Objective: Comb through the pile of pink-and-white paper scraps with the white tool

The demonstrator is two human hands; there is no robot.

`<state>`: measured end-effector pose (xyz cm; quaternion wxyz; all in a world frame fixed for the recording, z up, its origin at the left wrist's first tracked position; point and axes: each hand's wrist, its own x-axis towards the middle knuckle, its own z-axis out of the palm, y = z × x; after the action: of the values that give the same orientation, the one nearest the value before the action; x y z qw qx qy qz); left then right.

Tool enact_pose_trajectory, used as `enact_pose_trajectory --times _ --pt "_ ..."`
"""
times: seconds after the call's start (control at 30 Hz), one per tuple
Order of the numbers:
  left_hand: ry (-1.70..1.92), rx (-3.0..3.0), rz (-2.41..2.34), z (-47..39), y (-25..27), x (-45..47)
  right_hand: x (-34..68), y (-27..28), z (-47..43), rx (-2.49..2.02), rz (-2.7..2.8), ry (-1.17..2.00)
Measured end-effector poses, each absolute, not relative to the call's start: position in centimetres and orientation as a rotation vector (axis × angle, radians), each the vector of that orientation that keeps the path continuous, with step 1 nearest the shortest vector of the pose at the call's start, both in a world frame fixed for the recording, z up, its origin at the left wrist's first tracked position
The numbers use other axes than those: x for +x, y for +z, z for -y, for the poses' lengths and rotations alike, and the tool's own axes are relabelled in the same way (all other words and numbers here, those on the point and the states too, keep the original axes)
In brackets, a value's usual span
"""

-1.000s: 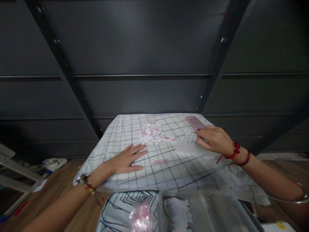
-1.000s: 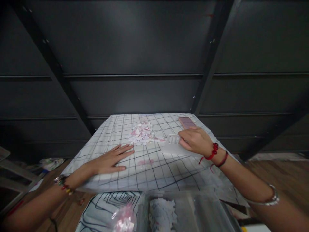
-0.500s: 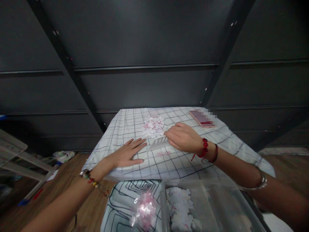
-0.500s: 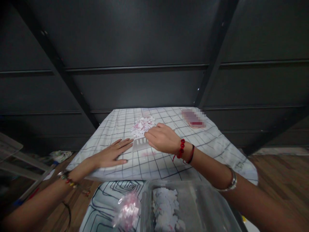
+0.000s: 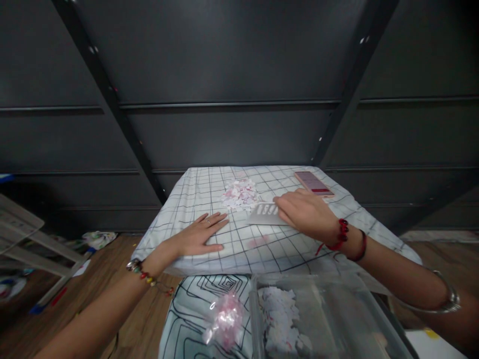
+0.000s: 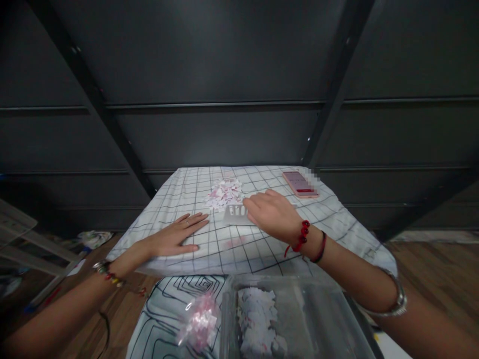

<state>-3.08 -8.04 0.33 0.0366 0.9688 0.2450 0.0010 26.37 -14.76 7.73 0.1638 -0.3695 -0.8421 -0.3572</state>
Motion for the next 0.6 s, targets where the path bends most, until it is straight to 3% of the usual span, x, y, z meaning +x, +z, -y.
enact_pose_trajectory --times 0.17,0.6 --pt "0.002 2.980 -0.758 8.7 0.5 -4.5 26.2 7.4 15.8 -1.485 2.309 -1.015" --pt "-0.020 2.978 -0.850 10.2 0.5 -8.0 20.5 6.5 19.8 -1.300 2.307 -1.052"
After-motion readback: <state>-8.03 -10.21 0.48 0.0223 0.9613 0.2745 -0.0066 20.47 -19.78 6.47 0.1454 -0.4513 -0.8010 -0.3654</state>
